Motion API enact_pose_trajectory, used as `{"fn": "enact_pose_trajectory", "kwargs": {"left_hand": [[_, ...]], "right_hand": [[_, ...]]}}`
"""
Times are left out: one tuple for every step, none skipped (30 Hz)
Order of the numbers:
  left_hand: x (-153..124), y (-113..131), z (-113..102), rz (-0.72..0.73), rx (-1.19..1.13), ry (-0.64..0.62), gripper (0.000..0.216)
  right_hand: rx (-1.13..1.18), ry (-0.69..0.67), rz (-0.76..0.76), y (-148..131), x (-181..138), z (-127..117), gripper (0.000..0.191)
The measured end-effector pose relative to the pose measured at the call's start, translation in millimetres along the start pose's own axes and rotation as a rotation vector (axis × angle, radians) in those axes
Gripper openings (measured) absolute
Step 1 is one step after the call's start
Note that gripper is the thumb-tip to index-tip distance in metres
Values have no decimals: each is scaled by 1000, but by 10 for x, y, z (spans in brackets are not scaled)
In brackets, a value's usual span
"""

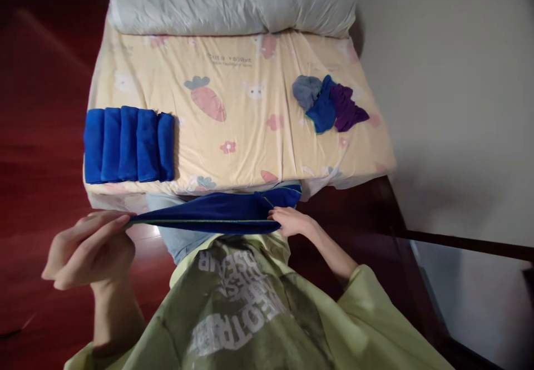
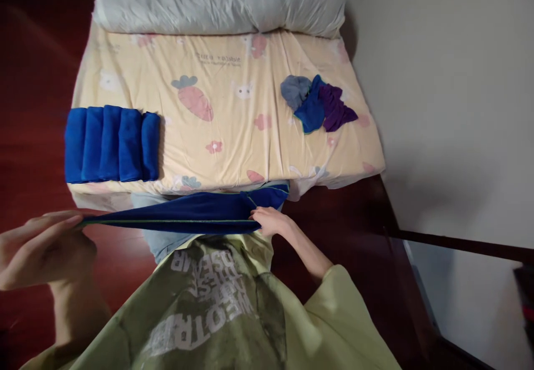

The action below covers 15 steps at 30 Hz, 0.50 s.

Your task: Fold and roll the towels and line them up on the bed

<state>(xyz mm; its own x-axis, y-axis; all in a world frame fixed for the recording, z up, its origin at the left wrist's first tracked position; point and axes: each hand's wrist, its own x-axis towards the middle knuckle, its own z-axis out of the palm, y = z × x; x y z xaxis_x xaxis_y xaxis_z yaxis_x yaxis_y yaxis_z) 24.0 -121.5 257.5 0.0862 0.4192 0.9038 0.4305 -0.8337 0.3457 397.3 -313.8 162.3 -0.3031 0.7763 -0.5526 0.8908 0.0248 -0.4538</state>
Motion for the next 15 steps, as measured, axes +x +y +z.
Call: {"fn": "enact_pose_trajectory", "kwargs": {"left_hand": [[38,10,-23,-24,-5,-41,17],[72,22,-45,-51,2,-78,18],[102,31,-66,-79,18,-110,19],[129,34,-85,-96,37,-126,18],[153,26,-99,-100,58,-125,16],[175,5,-109,-95,81,-132,14],[195,-28,-113,-75,104,-126,12],[214,-72,-112,-33,122,-102,12],[231,-126,-106,14,138,-68,13],[249,-183,-97,53,156,-28,16],[266,-242,-86,75,180,1,21],[284,-300,-74,84,208,30,26],[303,-354,-63,73,238,41,31],[323,-404,-55,49,265,33,33],[347,-452,-50,32,279,25,33]], "right_hand": [[-11,-3,19,39,-17,-17,28],[-21,0,41,78,-30,-32,28],[-33,8,64,115,-39,-43,28],[-49,17,85,150,-43,-51,28],[-67,26,105,182,-44,-57,30],[-85,37,126,212,-44,-62,34],[-99,47,148,243,-44,-66,37],[-107,59,172,276,-47,-69,40],[-110,76,198,312,-54,-73,43],[-110,95,224,350,-68,-77,45],[-111,113,247,391,-89,-81,46],[-116,129,265,432,-116,-86,48],[-121,144,278,471,-151,-93,50],[-124,160,284,507,-191,-101,50],[-120,179,285,538,-237,-113,49]]}}
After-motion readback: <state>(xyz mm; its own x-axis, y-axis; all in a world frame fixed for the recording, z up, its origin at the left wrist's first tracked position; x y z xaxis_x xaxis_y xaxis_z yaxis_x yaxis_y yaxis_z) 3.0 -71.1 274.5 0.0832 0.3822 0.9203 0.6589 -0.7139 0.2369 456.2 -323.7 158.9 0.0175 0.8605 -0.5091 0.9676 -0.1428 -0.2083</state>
